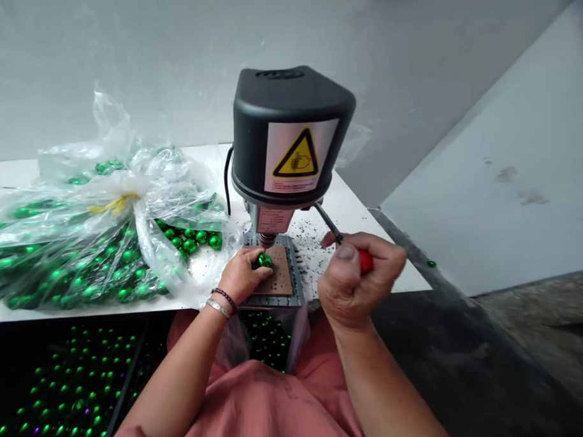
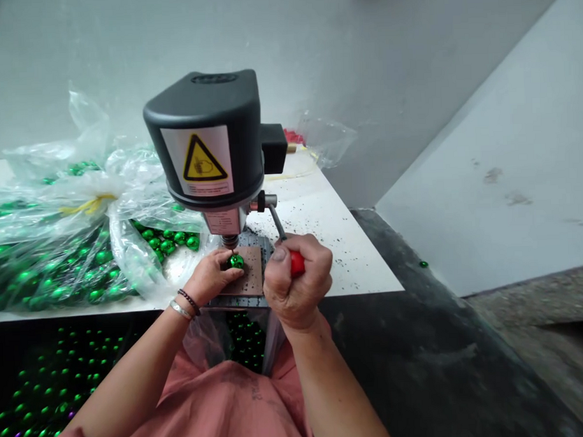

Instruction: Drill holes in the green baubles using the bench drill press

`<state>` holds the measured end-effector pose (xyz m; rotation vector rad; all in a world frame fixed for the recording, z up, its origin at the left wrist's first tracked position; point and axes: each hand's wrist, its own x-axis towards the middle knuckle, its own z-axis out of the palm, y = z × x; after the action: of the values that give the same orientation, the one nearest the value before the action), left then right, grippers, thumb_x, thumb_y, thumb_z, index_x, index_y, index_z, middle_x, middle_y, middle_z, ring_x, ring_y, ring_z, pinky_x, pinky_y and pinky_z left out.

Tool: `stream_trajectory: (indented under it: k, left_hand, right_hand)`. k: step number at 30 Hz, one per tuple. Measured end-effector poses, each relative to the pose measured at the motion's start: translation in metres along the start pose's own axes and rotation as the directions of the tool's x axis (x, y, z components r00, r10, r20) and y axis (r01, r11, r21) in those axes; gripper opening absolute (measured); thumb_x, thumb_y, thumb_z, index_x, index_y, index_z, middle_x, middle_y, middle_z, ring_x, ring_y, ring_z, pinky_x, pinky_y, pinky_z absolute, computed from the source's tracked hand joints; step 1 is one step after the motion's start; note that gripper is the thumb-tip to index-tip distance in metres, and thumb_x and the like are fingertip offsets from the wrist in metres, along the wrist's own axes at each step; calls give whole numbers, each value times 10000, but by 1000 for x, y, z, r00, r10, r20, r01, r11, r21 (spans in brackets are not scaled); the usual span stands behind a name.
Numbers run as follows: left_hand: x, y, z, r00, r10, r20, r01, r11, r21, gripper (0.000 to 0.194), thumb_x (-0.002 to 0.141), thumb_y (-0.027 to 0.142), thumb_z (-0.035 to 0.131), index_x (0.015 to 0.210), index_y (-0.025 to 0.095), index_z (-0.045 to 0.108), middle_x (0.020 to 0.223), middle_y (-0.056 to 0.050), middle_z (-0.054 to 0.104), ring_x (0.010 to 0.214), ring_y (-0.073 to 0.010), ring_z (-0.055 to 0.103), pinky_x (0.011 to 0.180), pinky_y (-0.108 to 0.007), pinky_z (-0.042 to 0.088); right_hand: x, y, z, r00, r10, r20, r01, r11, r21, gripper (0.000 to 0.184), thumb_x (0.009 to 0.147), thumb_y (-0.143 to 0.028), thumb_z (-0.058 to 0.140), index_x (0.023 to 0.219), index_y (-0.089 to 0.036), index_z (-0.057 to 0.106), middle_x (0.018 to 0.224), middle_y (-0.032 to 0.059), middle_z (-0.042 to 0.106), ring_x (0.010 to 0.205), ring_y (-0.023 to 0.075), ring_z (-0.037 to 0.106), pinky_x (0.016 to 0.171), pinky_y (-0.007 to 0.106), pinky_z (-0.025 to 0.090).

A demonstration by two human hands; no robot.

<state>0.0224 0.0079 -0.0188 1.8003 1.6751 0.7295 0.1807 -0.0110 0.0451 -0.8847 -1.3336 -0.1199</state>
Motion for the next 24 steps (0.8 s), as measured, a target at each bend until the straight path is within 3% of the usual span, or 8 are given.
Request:
stream_trajectory:
  k: [6, 10, 11, 16, 24]
  left_hand:
    - [0, 0, 0, 1000, 18, -9, -18, 1000, 25, 398, 684, 303, 643, 1065, 188, 639, 1121, -78, 616, 1024, -210, 569, 932, -328, 422]
    - [-4, 2, -1, 999, 24, -33, -23, 999, 47, 405, 689, 294, 634, 1081, 193, 627, 1099, -76, 636, 1008, -220, 579, 914, -342, 432]
    - [-6, 3, -1, 999, 24, -36, -22, 999, 41, 397, 691, 286, 630, 1077, 192, 627, 1086, -72, 643, 998, -217, 584, 904, -340, 438]
    - [-23, 6, -9, 998, 2, -65, -5, 999, -44, 400, 684, 235, 627, 1081, 194, 616, 1062, -51, 656, 973, -186, 595, 892, -322, 449]
    - [-66, 16, -35, 995, 81, 58, -77, 994, -74, 436, 697, 225, 621, 1129, 173, 597, 1087, -67, 607, 956, -164, 582, 875, -282, 457]
  right_hand:
    - [-14, 8, -1, 992, 75, 104, -85, 992, 88, 103, 785, -201, 422, 685, -175, 420, 613, -29, 449, 611, 90, 545, 556, 243, 439]
    - [21, -3, 3, 1000, -9, -20, 9, 1000, -1, 42, 794, -207, 458, 791, -176, 485, 681, -30, 487, 587, 50, 469, 556, 211, 395]
    - [34, -7, 5, 996, -46, -79, 39, 995, -92, 82, 803, -240, 470, 783, -168, 502, 692, -24, 487, 598, 45, 459, 559, 204, 383]
    - [85, -18, 18, 991, 134, 29, -131, 988, -84, 259, 832, -381, 427, 724, -150, 471, 594, -48, 414, 519, 22, 396, 552, 197, 362]
    - [85, -14, 22, 980, 194, 42, -194, 981, 1, 309, 817, -454, 415, 721, -160, 415, 632, -61, 389, 530, 20, 386, 535, 198, 355]
